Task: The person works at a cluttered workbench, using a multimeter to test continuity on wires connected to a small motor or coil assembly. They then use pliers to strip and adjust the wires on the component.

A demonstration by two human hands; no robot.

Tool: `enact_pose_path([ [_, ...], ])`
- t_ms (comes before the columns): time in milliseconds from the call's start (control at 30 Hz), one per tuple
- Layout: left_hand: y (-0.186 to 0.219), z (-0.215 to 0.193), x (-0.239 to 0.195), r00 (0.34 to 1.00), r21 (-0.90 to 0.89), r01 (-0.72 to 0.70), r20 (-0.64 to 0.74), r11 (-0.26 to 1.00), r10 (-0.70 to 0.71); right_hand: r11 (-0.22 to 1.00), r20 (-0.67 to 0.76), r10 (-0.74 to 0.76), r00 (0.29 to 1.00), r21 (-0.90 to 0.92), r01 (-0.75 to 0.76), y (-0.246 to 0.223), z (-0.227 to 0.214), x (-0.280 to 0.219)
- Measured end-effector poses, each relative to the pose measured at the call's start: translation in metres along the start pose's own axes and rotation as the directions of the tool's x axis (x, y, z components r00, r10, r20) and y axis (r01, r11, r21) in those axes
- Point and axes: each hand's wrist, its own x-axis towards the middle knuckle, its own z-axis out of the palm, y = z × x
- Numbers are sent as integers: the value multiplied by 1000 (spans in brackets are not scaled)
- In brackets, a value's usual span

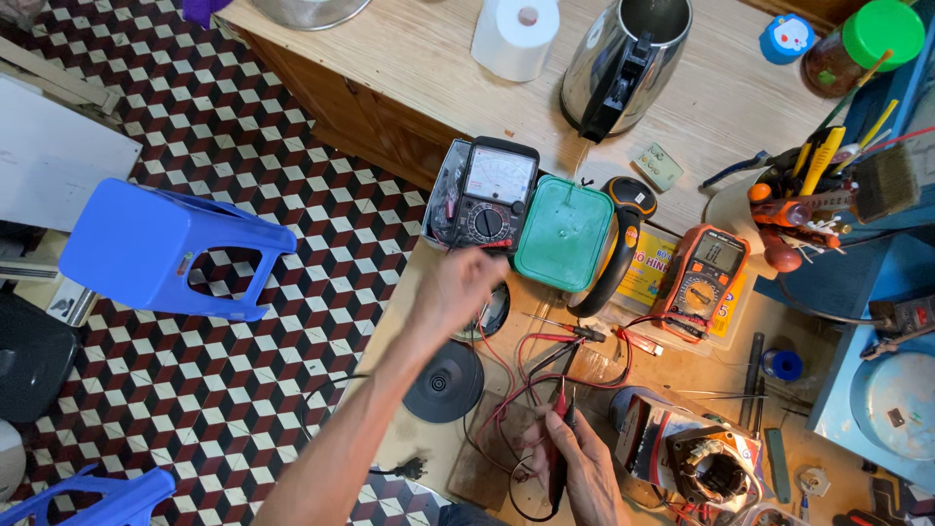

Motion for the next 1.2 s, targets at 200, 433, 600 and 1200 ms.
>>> enact_pose_path([
  [200,-6,70,-121,849,-565,400,524,722,-60,998,100,-57,993,-7,58,5,-4,5],
  [433,-4,88,-143,863,-689,452,497,566,-84,988,136,-152,979,18,151,34,-17,9],
  [600,5,87,-141,931,-752,365,300,548,-209,935,67,-348,935,-50,351,62,-43,-1],
  [1200,27,141,-243,965,-688,99,242,719,98,956,205,-270,941,-60,287,23,-94,-101],
])
